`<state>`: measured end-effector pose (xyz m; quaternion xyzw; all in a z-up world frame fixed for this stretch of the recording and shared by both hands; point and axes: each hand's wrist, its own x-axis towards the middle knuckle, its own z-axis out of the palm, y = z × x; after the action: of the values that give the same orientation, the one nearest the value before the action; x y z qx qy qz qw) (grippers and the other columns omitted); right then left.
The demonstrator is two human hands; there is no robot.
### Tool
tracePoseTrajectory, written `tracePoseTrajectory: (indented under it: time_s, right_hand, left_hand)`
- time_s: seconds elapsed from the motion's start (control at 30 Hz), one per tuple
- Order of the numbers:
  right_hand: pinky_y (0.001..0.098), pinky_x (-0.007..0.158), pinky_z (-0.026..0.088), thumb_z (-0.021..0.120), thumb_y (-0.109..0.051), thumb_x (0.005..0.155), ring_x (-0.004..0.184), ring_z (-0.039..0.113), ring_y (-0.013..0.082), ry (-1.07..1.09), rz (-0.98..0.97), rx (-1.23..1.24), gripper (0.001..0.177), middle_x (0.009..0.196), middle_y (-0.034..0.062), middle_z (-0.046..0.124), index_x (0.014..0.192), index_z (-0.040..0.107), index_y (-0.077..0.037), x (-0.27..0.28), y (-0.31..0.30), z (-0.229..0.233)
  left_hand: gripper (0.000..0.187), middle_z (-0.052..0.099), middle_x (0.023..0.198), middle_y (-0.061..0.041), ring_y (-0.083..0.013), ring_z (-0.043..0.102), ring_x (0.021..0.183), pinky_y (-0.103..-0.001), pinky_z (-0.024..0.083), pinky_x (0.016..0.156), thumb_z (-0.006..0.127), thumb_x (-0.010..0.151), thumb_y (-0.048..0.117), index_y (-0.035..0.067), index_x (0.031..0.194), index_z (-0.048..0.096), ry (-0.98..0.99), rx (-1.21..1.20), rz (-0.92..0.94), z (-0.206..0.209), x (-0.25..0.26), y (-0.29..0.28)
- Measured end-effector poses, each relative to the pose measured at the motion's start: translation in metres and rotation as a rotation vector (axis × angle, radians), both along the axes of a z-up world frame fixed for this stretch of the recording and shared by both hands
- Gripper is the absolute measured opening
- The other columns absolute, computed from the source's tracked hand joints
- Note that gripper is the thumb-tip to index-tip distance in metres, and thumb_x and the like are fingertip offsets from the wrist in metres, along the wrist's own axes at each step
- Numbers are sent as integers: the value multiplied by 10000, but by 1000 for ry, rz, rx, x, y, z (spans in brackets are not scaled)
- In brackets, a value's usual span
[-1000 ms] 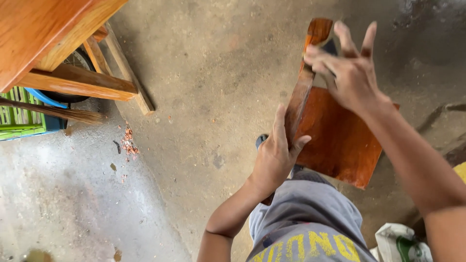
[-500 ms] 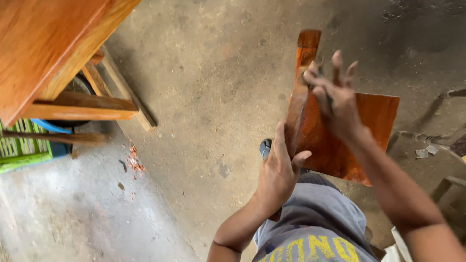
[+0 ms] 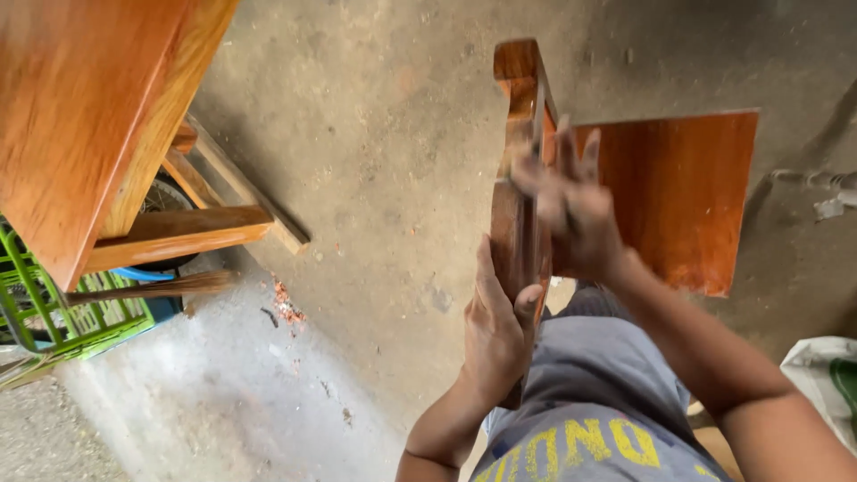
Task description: Sanding the surfaces of a wooden chair using sandpaper and a sanding block to prepare it for finishing.
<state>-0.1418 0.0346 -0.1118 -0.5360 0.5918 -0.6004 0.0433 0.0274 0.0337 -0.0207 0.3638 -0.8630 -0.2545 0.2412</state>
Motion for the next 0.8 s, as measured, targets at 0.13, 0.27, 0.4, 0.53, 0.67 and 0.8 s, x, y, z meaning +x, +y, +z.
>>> tracePoseTrajectory:
  time_s: [0.13, 0.27, 0.4, 0.53, 0.67, 0.8]
  right_hand:
    - [415, 1260, -24, 447, -275, 1138, 1548, 208, 228, -125, -35, 44, 402, 1509, 83, 591, 1385, 673, -52, -10, -18, 2]
    - [400, 1301, 80, 489, -260, 1077, 1525, 306, 282, -227, 26, -40, 426, 1522, 120, 538, 1399, 626, -18, 35, 15, 14]
    - [400, 1276, 196, 522, -128, 1059, 1431, 455, 331, -275, 21, -63, 347, 1420, 189, 619, 1328, 681, 22, 19, -4, -11]
    - [461, 1217, 317, 498, -98, 1066, 1384, 484, 388, -232, -2, -87, 381, 1443, 248, 574, 1383, 619, 75, 37, 10, 25]
    - [523, 1161, 436, 661, -188, 941, 1307, 590, 406, 27, -3, -107, 326, 1359, 180, 661, 1202, 738, -10, 71, 52, 33]
    - [594, 910, 574, 711, -72, 958, 1079, 670, 531, 131, -115, -126, 267, 1162, 344, 691, 1145, 718, 119, 30, 6, 43]
  left_hand:
    - [770, 621, 1255, -385, -502, 704, 1014, -502, 635, 727, 423, 1053, 452, -131, 1540, 300, 14, 17, -7, 2, 2, 2]
    - [908, 597, 1301, -377, -492, 696, 1064, -506, 625, 774, 228, 1027, 618, -130, 1539, 292, 36, 95, -8, 0, 7, 4]
    - [1152, 535, 1326, -399, -557, 672, 1015, -538, 614, 786, 0, 916, 809, -114, 1586, 160, 49, 224, -45, 17, 1, 4]
    - [1268, 516, 1364, -395, -536, 555, 1253, -555, 505, 1012, -50, 816, 874, -103, 1603, 129, 292, 573, -52, 9, 8, -3]
    - [1144, 338, 1630, -209, -290, 339, 1496, -405, 258, 1261, 42, 868, 865, 45, 1665, 29, 766, 1110, -222, 5, 9, -6]
    - [1124, 241, 1679, -188, -279, 286, 1528, -404, 218, 1294, 33, 880, 866, 69, 1672, -5, 851, 1207, -279, 8, 5, -5]
